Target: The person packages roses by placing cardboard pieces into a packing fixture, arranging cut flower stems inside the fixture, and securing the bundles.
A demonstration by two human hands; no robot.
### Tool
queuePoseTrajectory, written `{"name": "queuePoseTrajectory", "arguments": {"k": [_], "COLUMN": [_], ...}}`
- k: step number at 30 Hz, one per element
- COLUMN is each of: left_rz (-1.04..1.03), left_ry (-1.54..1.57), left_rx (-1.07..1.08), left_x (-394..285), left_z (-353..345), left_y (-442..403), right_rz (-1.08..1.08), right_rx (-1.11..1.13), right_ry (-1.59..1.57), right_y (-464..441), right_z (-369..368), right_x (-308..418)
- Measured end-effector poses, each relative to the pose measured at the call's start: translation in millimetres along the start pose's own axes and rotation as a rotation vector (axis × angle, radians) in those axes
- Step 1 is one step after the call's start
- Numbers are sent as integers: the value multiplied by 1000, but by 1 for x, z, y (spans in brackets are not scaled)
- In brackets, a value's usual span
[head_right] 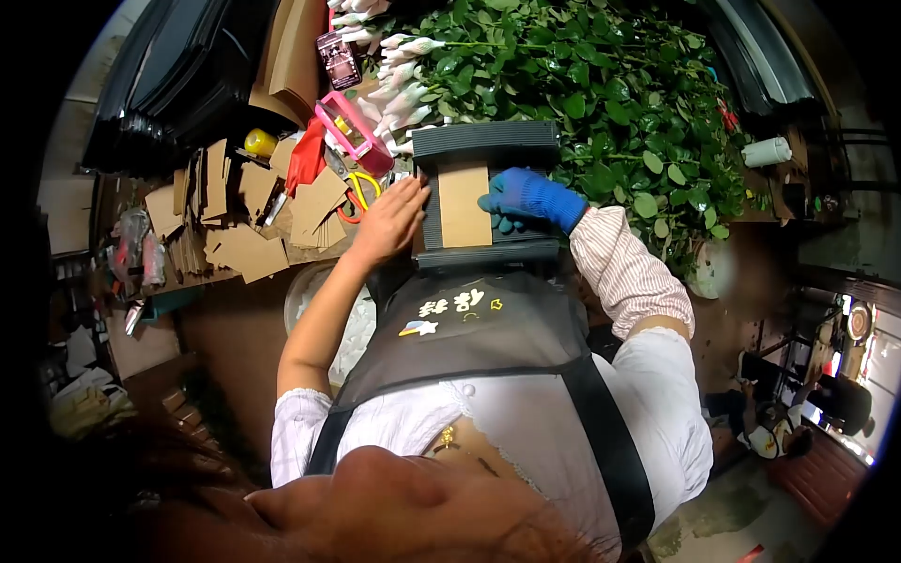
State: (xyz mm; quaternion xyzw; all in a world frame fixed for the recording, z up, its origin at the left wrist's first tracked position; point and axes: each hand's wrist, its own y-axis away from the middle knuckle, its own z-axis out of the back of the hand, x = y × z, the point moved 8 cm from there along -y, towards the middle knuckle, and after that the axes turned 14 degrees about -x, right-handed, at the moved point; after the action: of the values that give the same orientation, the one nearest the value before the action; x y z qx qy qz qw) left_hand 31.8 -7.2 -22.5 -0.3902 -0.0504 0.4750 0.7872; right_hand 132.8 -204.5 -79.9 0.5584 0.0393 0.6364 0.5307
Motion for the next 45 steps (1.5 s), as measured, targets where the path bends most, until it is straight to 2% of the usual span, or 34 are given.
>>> {"name": "queuePoseTrajectory", "arguments": {"k": [4, 8, 12, 16, 18, 19, 22, 24, 26, 29, 30, 32, 35, 38, 39, 41, 42, 43, 44, 45], "left_rz": [0, -42, -101, -67, -56, -67, -47, -86, -69, -52, -31, 16, 63, 108, 103, 97, 104, 112, 123, 314], "left_ry": [22, 170, 277, 234, 183, 175, 136, 154, 169, 202, 210, 222, 249, 270, 268, 272, 293, 314, 332, 421], "left_rx": [-126, 19, 193, 262, 274, 257, 279, 237, 245, 190, 201, 216, 194, 227, 223, 228, 245, 258, 272, 373], "left_x": [-13, -30, -24, -29, -36, -37, -43, -53, -51, -48, -48, -48, -45, -42, -41, -41, -41, -39, -38, -29], "left_z": [32, 21, -25, -31, -29, -29, -25, -17, -19, -19, -19, -17, -20, -21, -20, -16, -15, -13, -11, -18], "left_y": [-9, -34, -34, -46, -47, -45, -39, -43, -43, -39, -42, -45, -45, -45, -45, -44, -44, -47, -46, -35], "right_rz": [29, 74, 119, 209, 366, 319, 351, 469, 638, 937, 846, 890, 747, 837, 1013, 1035, 1204, 1141, 1173, 1161], "right_rx": [-16, -89, -115, -163, -374, -353, -352, -492, -626, -941, -1046, -1496, -1426, -1107, -1192, -1171, -1135, -977, -889, -742], "right_ry": [35, 38, 97, 341, 576, 625, 844, 807, 526, 249, 387, 832, 1306, 951, 876, 910, 799, 814, 791, 644], "right_y": [1, 4, 3, 2, 0, 4, 28, 47, 59, 59, 41, -1, -79, -84, -47, 36, 84, 114, 136, 151], "right_z": [-3, -2, -1, 0, 5, 4, 2, 10, 43, 124, 152, 193, 224, 242, 236, 210, 192, 178, 161, 148], "right_x": [6, 6, 5, 11, 19, 23, 43, 62, 88, 126, 130, 125, 86, 87, 105, 140, 152, 153, 140, 122]}}
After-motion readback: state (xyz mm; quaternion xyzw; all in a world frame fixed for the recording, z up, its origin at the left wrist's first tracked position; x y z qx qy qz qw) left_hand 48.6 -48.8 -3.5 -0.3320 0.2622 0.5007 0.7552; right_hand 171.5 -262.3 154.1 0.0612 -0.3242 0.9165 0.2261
